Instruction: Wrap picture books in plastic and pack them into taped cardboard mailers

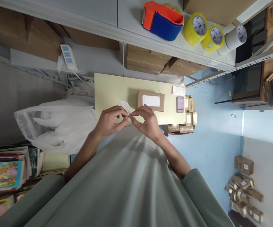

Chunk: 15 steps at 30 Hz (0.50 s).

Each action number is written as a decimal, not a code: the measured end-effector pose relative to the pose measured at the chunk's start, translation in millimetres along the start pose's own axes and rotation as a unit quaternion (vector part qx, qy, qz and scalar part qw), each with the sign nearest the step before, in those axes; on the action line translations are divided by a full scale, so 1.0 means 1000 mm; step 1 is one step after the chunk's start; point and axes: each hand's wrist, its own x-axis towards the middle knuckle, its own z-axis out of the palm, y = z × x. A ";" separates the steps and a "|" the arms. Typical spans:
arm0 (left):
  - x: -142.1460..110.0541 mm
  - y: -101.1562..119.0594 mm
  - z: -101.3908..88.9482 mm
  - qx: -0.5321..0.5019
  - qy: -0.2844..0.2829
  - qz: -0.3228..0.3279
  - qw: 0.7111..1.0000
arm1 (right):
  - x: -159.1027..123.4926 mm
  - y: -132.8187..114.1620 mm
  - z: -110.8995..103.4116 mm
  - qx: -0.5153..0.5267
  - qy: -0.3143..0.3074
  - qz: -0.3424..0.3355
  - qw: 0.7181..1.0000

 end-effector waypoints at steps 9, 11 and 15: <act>-0.007 -0.015 -0.008 0.054 0.000 0.006 0.999 | 0.003 0.002 0.003 -0.013 0.006 0.015 1.000; -0.010 -0.027 -0.014 0.088 0.006 -0.014 0.996 | 0.004 0.005 -0.001 0.006 0.014 0.049 0.999; -0.015 -0.055 -0.033 0.145 0.038 -0.073 0.986 | 0.003 0.020 -0.015 0.068 0.055 0.137 0.987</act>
